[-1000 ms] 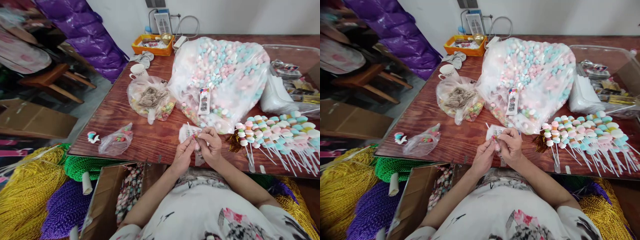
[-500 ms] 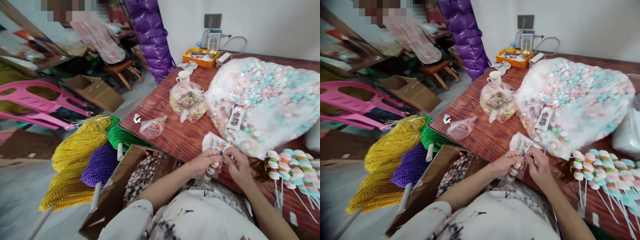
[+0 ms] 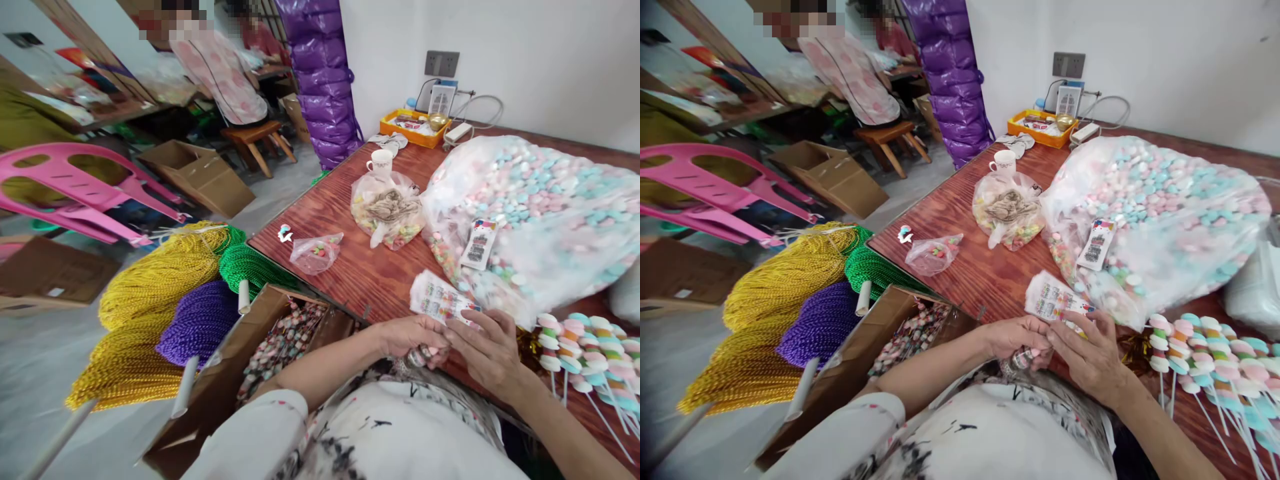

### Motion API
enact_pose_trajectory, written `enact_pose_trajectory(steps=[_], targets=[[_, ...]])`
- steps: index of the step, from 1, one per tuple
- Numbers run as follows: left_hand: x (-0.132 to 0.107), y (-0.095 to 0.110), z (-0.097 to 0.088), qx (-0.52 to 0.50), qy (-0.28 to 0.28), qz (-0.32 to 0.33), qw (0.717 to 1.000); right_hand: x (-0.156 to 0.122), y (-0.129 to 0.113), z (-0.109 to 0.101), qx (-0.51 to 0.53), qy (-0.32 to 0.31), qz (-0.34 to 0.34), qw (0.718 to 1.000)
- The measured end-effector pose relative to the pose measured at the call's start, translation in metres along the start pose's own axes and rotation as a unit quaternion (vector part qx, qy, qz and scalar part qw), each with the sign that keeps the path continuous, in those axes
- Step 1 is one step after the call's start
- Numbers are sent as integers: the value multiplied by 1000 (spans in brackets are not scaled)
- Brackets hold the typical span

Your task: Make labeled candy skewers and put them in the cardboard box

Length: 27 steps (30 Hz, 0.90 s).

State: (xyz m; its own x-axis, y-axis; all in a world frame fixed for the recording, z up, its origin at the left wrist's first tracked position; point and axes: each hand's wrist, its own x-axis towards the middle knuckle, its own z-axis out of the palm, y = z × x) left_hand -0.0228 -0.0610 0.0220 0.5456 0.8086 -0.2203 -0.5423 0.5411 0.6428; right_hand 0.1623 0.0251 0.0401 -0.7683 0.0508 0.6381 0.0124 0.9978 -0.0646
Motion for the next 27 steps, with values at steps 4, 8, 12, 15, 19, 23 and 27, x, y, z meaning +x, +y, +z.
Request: enact_pose_trajectory(steps=[4, 8, 12, 15, 19, 23, 27], targets=[[-3, 3, -4, 27, -7, -13, 1000, 6, 2, -4, 37, -36, 8, 999], [-11, 12, -3, 151, 9, -42, 988, 3, 2, 3, 67, -79, 59, 993], [-14, 6, 8, 527, 94, 11, 845, 4, -9, 14, 73, -183, 195, 961], [-8, 4, -1, 729, 213, 91, 644, 7, -1, 22, 117, -267, 276, 916], [3, 9, -16, 633, 194, 95, 743, 5, -1, 16, -9, -140, 280, 950], [3, 17, -16, 328, 136, -55, 933, -8, -13, 10, -62, -37, 141, 987], [2, 14, -16, 202, 51, -156, 966, -22, -11, 16, -18, -41, 63, 997]])
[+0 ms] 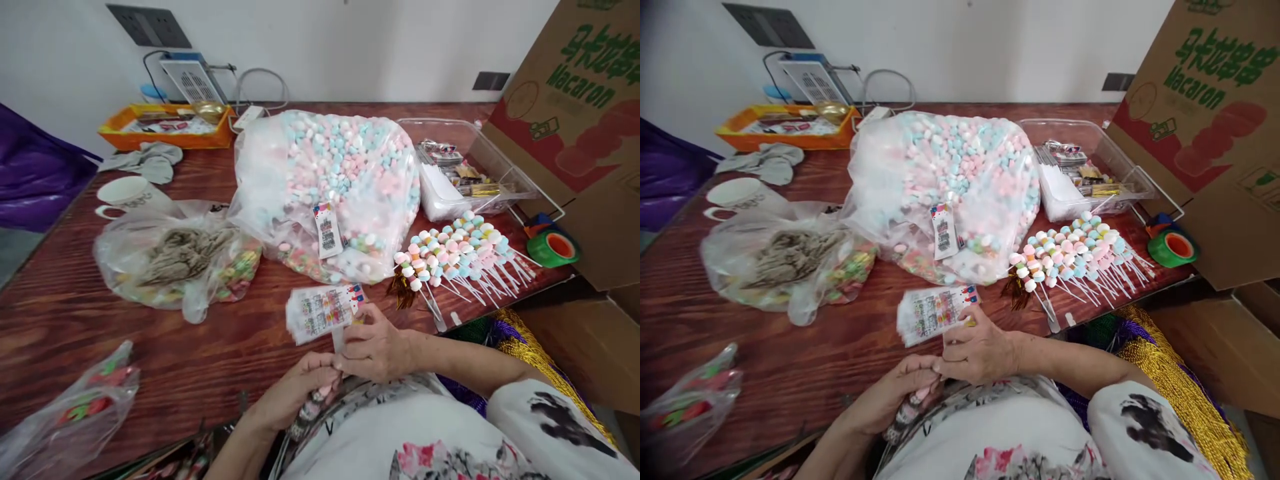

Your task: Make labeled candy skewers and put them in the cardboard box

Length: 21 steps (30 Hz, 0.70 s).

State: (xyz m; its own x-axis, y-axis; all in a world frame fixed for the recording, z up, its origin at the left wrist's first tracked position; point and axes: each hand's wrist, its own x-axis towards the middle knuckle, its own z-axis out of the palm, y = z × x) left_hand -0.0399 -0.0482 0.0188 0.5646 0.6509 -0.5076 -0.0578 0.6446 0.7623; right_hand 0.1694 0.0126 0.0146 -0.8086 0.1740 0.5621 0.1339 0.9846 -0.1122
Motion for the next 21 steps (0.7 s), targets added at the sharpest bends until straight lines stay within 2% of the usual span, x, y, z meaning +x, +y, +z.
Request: enact_pose_trajectory(steps=[4, 6, 7, 9, 11, 13, 14, 16, 18, 21], targets=[[-1, -2, -1, 68, -37, -8, 997, -5, 0, 8, 27, -45, 23, 998], [-2, 0, 1, 159, -16, 13, 987, -7, -4, 14, 36, -51, 64, 996], [-3, 1, 4, 222, 12, 34, 974, -8, -6, 17, 42, -53, 94, 993], [-3, 0, 9, 364, 97, 94, 922, -9, -12, 25, 61, -52, 168, 983], [-2, -4, 13, 481, 179, 162, 843, -10, -18, 31, 88, -45, 238, 966], [-1, -9, 15, 542, 222, 210, 783, -11, -22, 31, 114, -32, 283, 952], [0, -12, 14, 552, 233, 226, 768, -12, -22, 29, 121, -20, 298, 947], [0, -15, 11, 542, 249, 245, 764, -18, -17, 19, 110, 11, 322, 940], [-1, -16, 7, 509, 264, 256, 778, -27, -5, 3, 55, 30, 348, 936], [-4, -13, 1, 447, 281, 249, 812, -41, 17, -20, -71, -29, 375, 924]])
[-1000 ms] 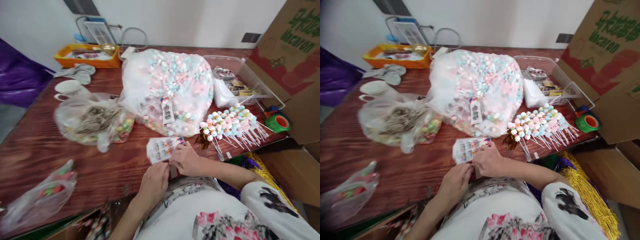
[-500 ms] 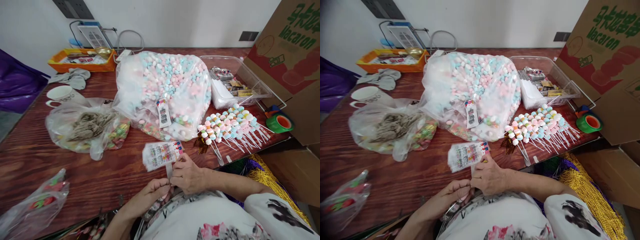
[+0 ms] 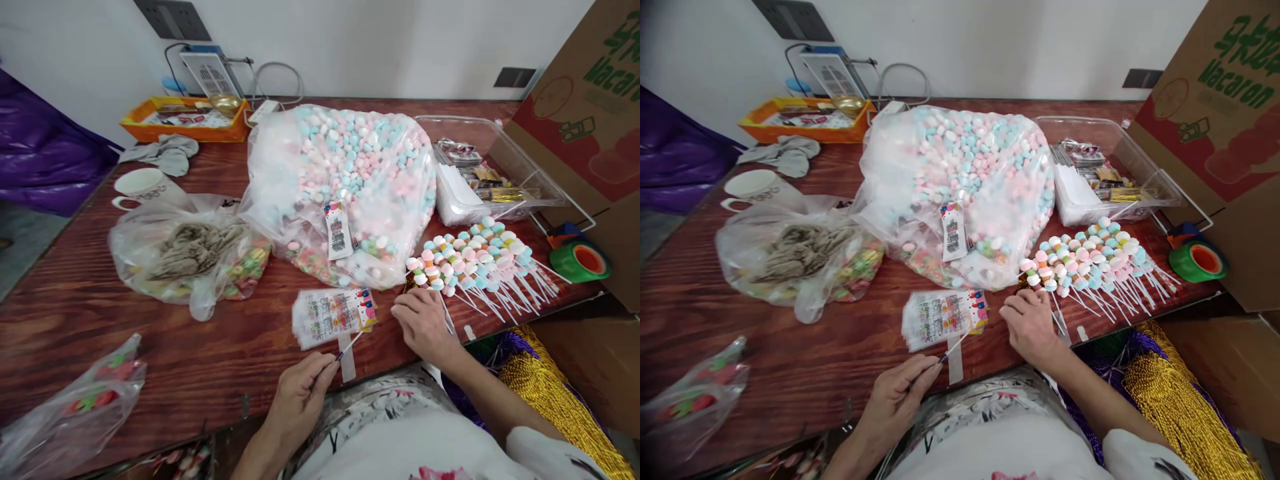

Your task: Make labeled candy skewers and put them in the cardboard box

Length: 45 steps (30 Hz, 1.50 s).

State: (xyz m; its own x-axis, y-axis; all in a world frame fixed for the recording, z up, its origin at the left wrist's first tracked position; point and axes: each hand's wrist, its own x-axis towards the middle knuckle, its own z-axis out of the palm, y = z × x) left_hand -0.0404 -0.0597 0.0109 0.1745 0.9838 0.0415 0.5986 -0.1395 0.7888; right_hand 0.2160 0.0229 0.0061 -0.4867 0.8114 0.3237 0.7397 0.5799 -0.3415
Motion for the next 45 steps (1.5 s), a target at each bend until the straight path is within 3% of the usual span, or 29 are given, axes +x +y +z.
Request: enact_pose_trajectory(steps=[3, 8, 12, 16, 20, 24, 26, 30, 35, 42, 45], targets=[[2, -1, -1, -51, 6, -47, 998, 10, 15, -6, -112, -65, -20, 991], [1, -2, 6, -123, 11, -78, 989, 24, 13, 11, -166, -131, -60, 975], [-4, -4, 1, -251, 3, -184, 950, 31, 12, 19, -174, -136, -68, 973], [-8, -8, -11, -382, 17, -306, 872, 40, 16, 6, -42, -102, -28, 994], [-6, -13, -17, -463, 67, -328, 821, 51, 23, -9, 160, -56, 81, 982], [-3, -15, -17, -505, 82, -343, 788, 52, 32, -9, 161, -99, 95, 977], [-1, -15, -16, -507, 79, -344, 786, 48, 36, -9, 143, -111, 85, 980], [6, -14, -13, -504, 58, -334, 794, 41, 40, -17, 144, -45, 87, 985], [14, -4, -8, -492, 28, -337, 803, 39, 41, -21, 211, -39, 70, 974], [7, -5, -7, -459, 56, -326, 824, 43, 38, -15, 338, 158, 161, 914], [6, -10, -11, -471, 84, -337, 811, 54, 30, -16, 441, 194, 229, 846]])
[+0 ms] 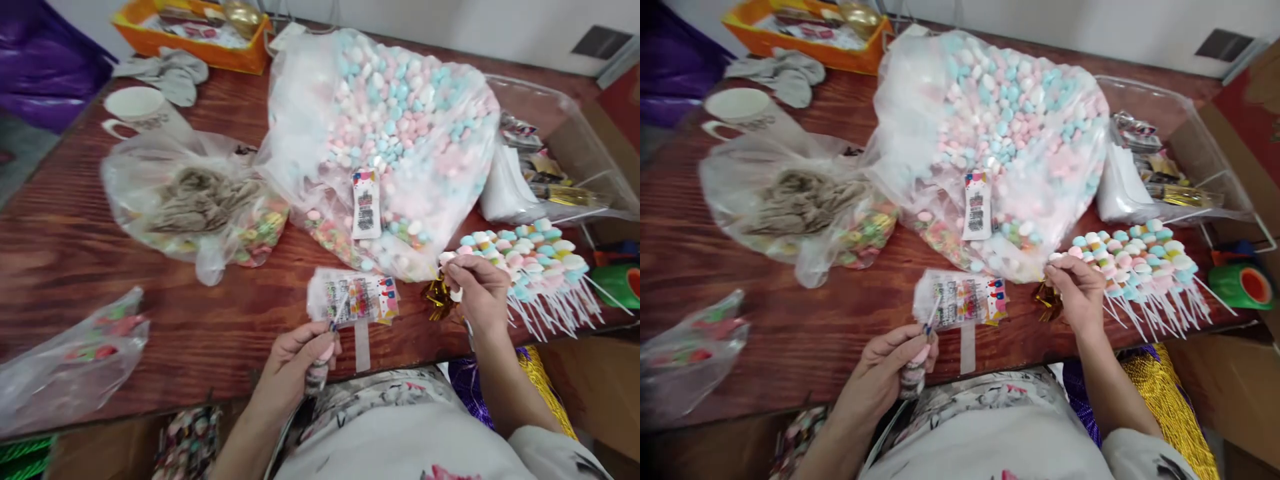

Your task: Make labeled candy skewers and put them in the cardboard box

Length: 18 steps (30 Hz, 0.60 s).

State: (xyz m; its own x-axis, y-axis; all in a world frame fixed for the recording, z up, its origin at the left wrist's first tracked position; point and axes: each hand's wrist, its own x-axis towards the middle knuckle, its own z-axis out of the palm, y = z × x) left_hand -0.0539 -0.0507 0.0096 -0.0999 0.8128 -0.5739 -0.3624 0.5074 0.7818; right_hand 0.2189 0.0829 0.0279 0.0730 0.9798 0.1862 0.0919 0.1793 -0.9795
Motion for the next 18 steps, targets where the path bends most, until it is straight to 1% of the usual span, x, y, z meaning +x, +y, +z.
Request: enact_pose_trajectory(steps=[2, 5, 7, 12, 15, 18], targets=[[3, 4, 0, -15, 1, 0, 1000, 5, -6, 9, 65, 10, 30, 997], [6, 17, 8, -5, -25, -2, 1000, 10, -14, 25, 105, -8, 47, 993], [7, 30, 15, 9, -46, 21, 999, 9, -17, 37, 122, -41, 76, 989], [21, 59, 30, 43, -93, 121, 987, 0, -22, 75, 162, -147, 158, 963], [30, 64, 33, 58, -119, 149, 980, -3, -29, 94, 206, -183, 190, 942], [33, 57, 33, 34, -141, 119, 982, -4, -34, 106, 237, -203, 203, 928]])
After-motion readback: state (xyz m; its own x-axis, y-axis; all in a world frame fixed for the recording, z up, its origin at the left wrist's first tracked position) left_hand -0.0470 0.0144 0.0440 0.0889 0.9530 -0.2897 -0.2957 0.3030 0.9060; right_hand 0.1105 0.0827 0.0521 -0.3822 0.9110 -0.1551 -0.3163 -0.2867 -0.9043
